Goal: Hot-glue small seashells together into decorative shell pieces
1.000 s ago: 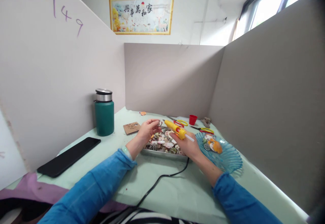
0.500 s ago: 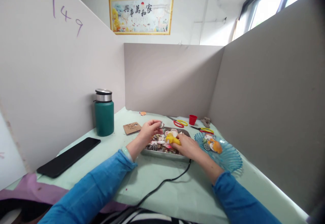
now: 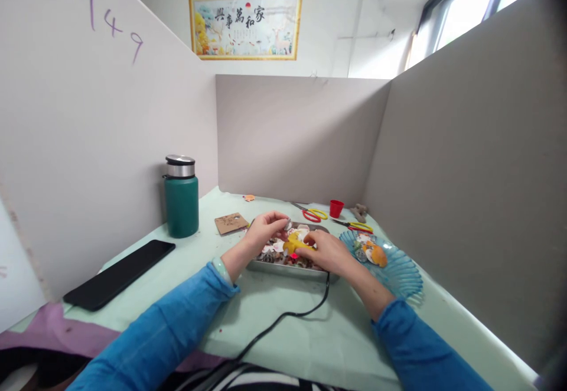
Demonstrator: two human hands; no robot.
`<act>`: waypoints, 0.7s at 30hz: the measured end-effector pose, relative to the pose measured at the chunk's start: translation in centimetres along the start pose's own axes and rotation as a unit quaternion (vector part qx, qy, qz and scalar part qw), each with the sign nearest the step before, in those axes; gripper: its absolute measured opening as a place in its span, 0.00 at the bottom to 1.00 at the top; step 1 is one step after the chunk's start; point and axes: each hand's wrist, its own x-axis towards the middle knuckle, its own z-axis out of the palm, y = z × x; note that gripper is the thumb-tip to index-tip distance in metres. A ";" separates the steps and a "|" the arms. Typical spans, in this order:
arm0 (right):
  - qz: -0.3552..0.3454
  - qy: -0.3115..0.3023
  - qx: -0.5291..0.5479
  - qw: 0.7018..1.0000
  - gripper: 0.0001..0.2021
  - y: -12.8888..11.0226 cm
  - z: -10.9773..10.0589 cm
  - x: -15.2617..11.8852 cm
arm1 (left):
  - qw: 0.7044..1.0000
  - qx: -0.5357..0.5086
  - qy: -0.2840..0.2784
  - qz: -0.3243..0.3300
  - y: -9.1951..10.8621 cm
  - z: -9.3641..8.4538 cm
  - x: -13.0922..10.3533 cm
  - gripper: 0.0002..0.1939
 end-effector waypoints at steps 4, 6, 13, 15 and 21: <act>-0.052 0.098 0.129 0.985 0.14 -0.6 -0.6 0.1 | 0.997 0.061 -0.028 0.030 0.0 0.3 -0.1 0.14; -0.060 0.136 0.187 0.971 0.12 -1.0 -0.8 0.1 | 0.995 0.087 -0.039 0.042 -0.1 0.5 -0.2 0.15; -0.037 0.139 0.257 0.956 0.10 -1.3 -0.3 0.2 | 0.979 0.179 -0.062 0.075 -0.3 0.8 -0.6 0.15; -0.034 0.129 0.268 0.954 0.10 -1.2 -0.2 0.2 | 0.972 0.211 -0.056 0.086 -0.3 0.8 -0.7 0.14; -0.055 0.111 0.254 0.959 0.10 -1.2 -0.3 0.3 | 0.962 0.253 -0.031 0.101 -0.1 0.9 -0.9 0.13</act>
